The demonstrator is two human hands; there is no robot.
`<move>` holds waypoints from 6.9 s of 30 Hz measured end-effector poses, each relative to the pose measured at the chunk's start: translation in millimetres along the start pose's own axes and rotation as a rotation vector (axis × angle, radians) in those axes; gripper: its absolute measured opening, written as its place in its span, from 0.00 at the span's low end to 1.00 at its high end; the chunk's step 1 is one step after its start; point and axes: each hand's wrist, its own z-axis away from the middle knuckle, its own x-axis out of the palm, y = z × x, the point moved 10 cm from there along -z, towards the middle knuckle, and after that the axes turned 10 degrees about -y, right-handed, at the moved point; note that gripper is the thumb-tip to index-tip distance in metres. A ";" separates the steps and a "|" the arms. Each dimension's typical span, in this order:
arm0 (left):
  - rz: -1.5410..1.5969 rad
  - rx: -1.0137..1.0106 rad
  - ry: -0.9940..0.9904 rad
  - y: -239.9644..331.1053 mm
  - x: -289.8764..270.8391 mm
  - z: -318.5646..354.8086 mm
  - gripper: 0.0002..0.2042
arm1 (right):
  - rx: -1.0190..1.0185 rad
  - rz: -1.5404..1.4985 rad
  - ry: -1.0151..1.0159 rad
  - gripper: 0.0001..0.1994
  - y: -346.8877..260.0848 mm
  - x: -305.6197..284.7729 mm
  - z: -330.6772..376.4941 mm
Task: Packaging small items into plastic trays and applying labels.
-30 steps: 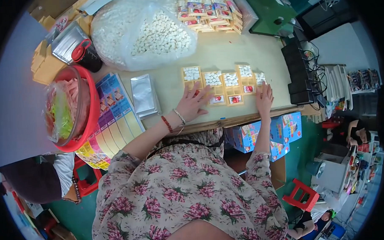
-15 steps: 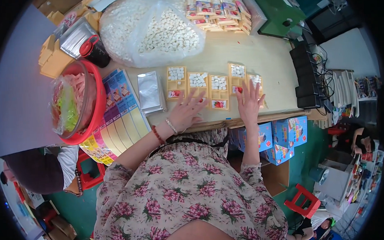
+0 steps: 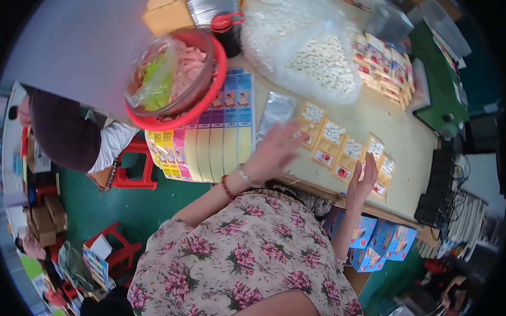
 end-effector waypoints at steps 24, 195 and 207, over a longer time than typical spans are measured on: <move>0.751 -0.748 1.171 -113.8 -67.2 280.7 0.05 | -0.946 -0.846 -0.627 0.08 -351.7 113.4 31.9; 0.260 -0.414 0.363 -69.1 2.8 35.5 0.20 | 0.185 -0.747 -0.966 0.13 -90.1 129.7 -42.5; 0.247 -0.023 -0.095 -17.1 46.2 26.9 0.27 | 0.219 -0.791 -0.701 0.08 -45.4 77.4 32.8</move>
